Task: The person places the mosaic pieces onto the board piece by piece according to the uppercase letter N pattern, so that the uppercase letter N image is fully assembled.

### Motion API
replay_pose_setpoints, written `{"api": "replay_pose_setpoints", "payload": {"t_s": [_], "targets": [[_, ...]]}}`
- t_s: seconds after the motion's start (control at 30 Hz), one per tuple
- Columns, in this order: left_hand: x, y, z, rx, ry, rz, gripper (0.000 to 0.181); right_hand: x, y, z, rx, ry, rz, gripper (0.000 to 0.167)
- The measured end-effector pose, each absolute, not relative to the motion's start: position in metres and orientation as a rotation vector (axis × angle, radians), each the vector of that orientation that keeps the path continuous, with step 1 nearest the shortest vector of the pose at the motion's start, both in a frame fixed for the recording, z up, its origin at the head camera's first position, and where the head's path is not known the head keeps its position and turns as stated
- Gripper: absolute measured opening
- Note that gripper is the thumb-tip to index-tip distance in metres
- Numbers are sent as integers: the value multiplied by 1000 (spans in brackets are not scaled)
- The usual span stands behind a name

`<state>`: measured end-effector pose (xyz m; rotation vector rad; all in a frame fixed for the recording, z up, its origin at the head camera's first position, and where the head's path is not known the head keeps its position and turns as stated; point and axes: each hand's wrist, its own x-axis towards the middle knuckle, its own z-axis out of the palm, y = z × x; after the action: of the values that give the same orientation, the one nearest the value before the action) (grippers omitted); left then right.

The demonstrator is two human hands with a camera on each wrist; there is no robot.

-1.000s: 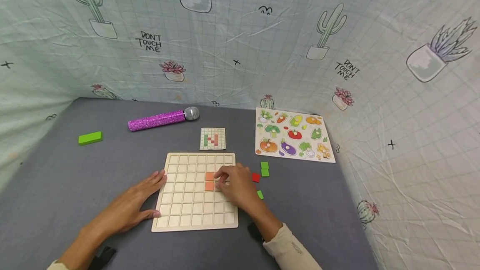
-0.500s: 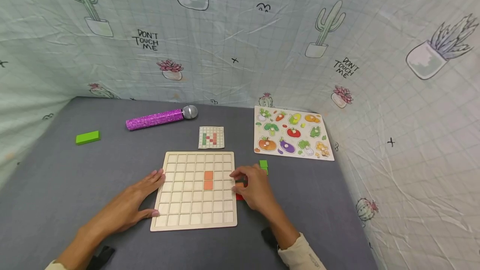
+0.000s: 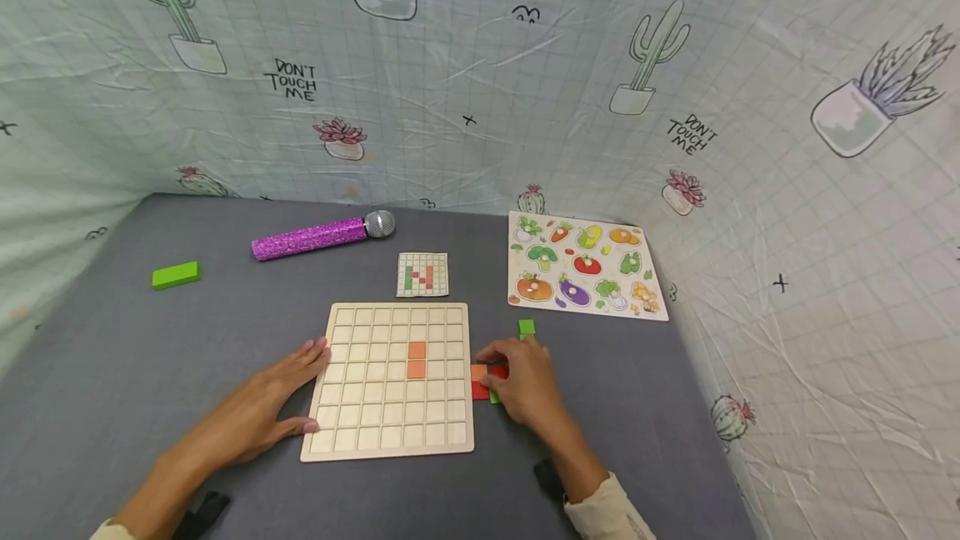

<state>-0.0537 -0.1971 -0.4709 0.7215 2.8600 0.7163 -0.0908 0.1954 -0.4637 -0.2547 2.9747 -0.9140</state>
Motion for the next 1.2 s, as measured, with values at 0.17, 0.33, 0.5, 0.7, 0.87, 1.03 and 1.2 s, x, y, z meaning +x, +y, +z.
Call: {"api": "replay_pose_setpoints", "payload": {"t_s": [0.17, 0.33, 0.5, 0.7, 0.87, 1.03, 1.2], "targets": [[-53, -197, -470, 711, 2856, 710, 96, -93, 192, -465, -290, 3016, -818, 25], [-53, -196, -470, 706, 2857, 701, 96, -96, 189, -464, -319, 3030, -743, 19], [-54, -195, -469, 705, 2857, 700, 96, -100, 188, -464, -306, 3035, -743, 20], [-54, -195, -469, 706, 2862, 701, 96, -100, 188, -461, -281, 3009, -827, 21], [-53, -196, -470, 700, 2863, 705, 96, -95, 186, -456, -289, 2979, -904, 19], [-53, -196, -470, 705, 2863, 709, 96, -92, 179, -453, -306, 2939, -979, 20], [-53, -196, -470, 710, 2864, 710, 95, -90, 170, -450, -307, 2919, -1027, 20]]}}
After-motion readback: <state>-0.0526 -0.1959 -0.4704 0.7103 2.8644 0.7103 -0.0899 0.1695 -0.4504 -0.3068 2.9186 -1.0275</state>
